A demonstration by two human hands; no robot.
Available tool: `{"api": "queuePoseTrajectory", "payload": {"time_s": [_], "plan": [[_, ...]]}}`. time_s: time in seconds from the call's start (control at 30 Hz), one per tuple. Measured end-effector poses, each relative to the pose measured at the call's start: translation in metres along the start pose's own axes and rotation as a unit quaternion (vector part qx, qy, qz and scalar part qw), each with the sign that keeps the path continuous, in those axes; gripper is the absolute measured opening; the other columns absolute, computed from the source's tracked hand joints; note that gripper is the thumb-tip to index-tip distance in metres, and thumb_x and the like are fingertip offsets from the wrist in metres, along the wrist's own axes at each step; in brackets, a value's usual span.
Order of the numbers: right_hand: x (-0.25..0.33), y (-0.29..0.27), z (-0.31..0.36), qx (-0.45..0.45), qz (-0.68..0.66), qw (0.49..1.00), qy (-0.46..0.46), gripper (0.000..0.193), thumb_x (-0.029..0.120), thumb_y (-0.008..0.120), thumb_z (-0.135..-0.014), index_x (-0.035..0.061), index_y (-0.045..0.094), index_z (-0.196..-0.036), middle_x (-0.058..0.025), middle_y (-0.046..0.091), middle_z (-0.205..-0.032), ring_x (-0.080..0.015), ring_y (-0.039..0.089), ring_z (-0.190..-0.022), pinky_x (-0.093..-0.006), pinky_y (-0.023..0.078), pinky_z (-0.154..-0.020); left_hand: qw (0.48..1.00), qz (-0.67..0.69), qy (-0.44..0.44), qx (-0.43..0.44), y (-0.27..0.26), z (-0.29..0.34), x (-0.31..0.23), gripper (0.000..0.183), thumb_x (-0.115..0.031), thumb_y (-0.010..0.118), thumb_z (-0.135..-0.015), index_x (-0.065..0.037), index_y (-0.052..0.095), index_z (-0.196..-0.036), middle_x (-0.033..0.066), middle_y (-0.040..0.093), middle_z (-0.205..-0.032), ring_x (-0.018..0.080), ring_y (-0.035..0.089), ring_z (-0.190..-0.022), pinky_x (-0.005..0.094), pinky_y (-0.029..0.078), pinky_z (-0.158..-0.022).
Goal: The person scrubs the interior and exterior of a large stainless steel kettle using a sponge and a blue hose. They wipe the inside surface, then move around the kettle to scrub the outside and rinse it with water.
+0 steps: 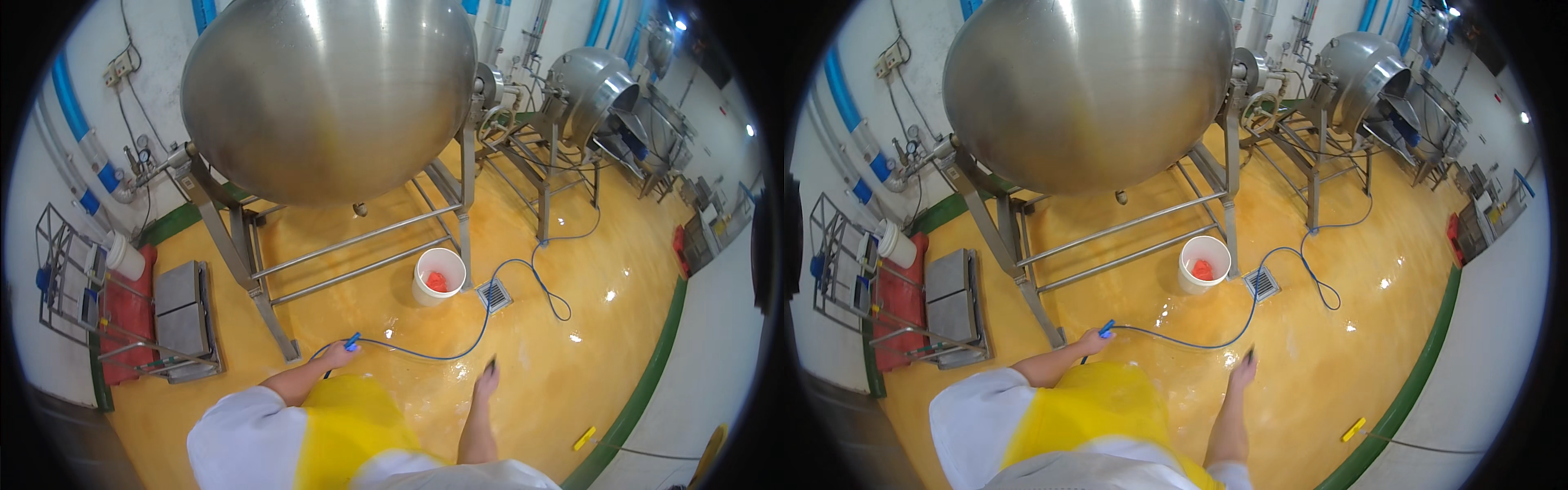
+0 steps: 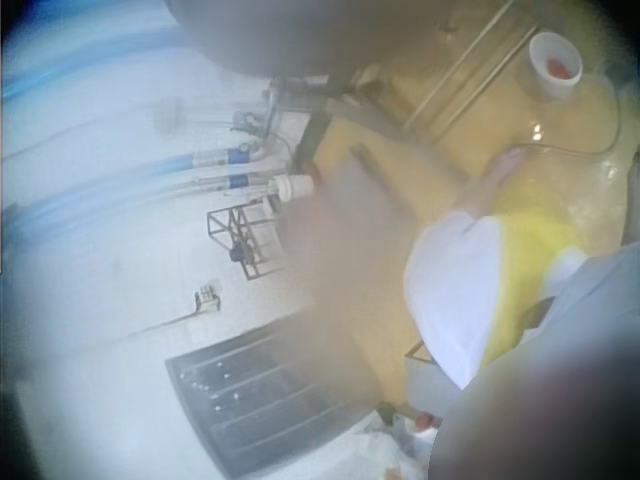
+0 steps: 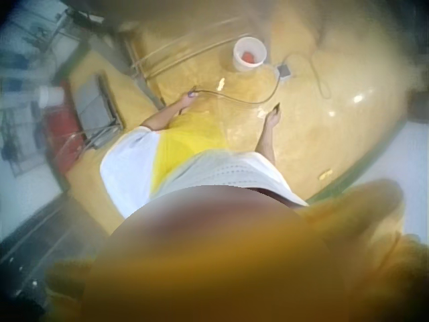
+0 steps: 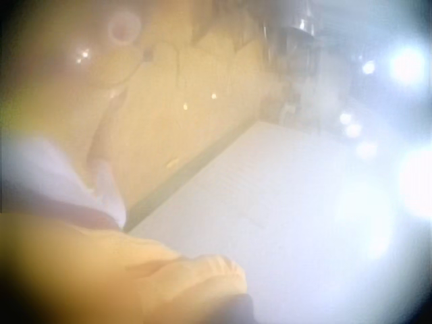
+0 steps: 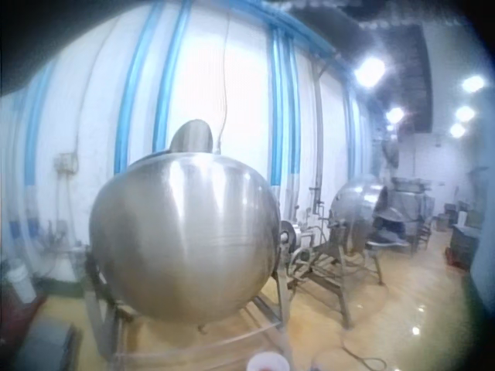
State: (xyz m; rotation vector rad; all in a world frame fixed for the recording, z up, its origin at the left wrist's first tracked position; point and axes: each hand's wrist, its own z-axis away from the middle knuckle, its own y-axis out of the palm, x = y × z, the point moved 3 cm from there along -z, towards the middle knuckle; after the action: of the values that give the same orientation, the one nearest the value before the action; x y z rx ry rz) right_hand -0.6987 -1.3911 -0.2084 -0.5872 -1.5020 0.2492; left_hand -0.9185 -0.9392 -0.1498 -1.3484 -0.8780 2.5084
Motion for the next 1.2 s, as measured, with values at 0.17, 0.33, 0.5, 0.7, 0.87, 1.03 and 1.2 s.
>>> {"api": "queuePoseTrajectory", "payload": {"time_s": [0.17, 0.33, 0.5, 0.7, 0.87, 1.03, 1.2], "plan": [[0.361, 0.132, -0.174, 0.024, -0.198, 0.945, -0.261, 0.044, 0.016, 0.043, -0.106, -0.0024, 0.048, -0.145, -0.0202, 0.055, -0.145, -0.0320, 0.052, -0.135, -0.0371, 0.038, -0.114, 0.988, 0.055, -0.105, -0.096, 0.011, 0.044, 0.083, 0.053, -0.056, 0.066, -0.091, -0.006, 0.063, -0.074, 0.0094, 0.063, -0.066, 0.0246, 0.061, -0.061, 0.0400, 0.049, -0.060], [0.648, 0.208, -0.207, 0.135, -0.443, 0.811, -0.356, 0.051, 0.010, 0.053, -0.096, 0.0008, 0.045, -0.146, -0.0217, 0.056, -0.140, -0.0351, 0.054, -0.130, -0.0376, 0.042, -0.109, 0.976, 0.091, -0.174, -0.093, 0.026, 0.040, 0.085, 0.058, -0.059, 0.064, -0.089, -0.002, 0.071, -0.082, 0.0216, 0.070, -0.076, 0.0378, 0.070, -0.078, 0.0457, 0.053, -0.073], [0.779, 0.259, 0.026, 0.033, -0.102, 0.662, -0.742, 0.085, 0.059, 0.049, -0.097, 0.0064, 0.024, -0.160, -0.0161, 0.019, -0.167, -0.0328, 0.010, -0.156, -0.0493, 0.007, -0.126, 0.952, 0.125, -0.247, -0.129, 0.072, 0.060, 0.114, 0.053, -0.053, 0.068, -0.089, -0.001, 0.073, -0.086, 0.0235, 0.070, -0.079, 0.0393, 0.071, -0.081, 0.0462, 0.054, -0.075], [0.831, 0.229, -0.032, 0.055, -0.072, 0.490, -0.867, 0.086, 0.067, 0.040, -0.097, 0.0068, 0.030, -0.158, -0.0167, 0.025, -0.165, -0.0298, 0.015, -0.156, -0.0466, 0.010, -0.127, 0.920, 0.145, -0.256, -0.260, 0.060, 0.038, 0.064, 0.050, -0.048, 0.069, -0.090, 0.002, 0.071, -0.085, 0.0236, 0.070, -0.077, 0.0391, 0.071, -0.077, 0.0452, 0.053, -0.071], [0.965, 0.190, -0.295, 0.069, -0.137, 0.822, -0.549, 0.078, 0.056, 0.049, -0.098, -0.0020, 0.042, -0.149, -0.0246, 0.042, -0.154, -0.0363, 0.035, -0.146, -0.0496, 0.028, -0.120, 0.897, 0.211, -0.279, -0.270, 0.063, -0.034, 0.015, 0.047, -0.046, 0.071, -0.089, 0.000, 0.072, -0.083, 0.0221, 0.070, -0.079, 0.0365, 0.071, -0.081, 0.0444, 0.053, -0.074], [0.933, 0.223, -0.071, 0.049, -0.125, 0.483, -0.865, 0.089, 0.067, 0.050, -0.093, 0.0031, 0.037, -0.153, -0.0168, 0.034, -0.161, -0.0302, 0.028, -0.151, -0.0444, 0.023, -0.124, 0.907, 0.134, -0.276, -0.287, 0.109, -0.054, -0.006, 0.047, -0.048, 0.072, -0.089, -0.002, 0.070, -0.079, 0.0122, 0.066, -0.066, 0.0235, 0.065, -0.064, 0.0395, 0.051, -0.063], [0.983, 0.207, -0.122, 0.130, -0.201, 0.512, -0.825, 0.077, 0.062, 0.053, -0.092, 0.0029, 0.054, -0.142, -0.0172, 0.049, -0.150, -0.0296, 0.039, -0.144, -0.0443, 0.026, -0.122, 0.896, 0.208, -0.271, -0.284, 0.081, -0.101, -0.086, 0.052, -0.052, 0.068, -0.089, -0.001, 0.072, -0.086, 0.0242, 0.071, -0.084, 0.0364, 0.071, -0.086, 0.0440, 0.053, -0.079]]}}
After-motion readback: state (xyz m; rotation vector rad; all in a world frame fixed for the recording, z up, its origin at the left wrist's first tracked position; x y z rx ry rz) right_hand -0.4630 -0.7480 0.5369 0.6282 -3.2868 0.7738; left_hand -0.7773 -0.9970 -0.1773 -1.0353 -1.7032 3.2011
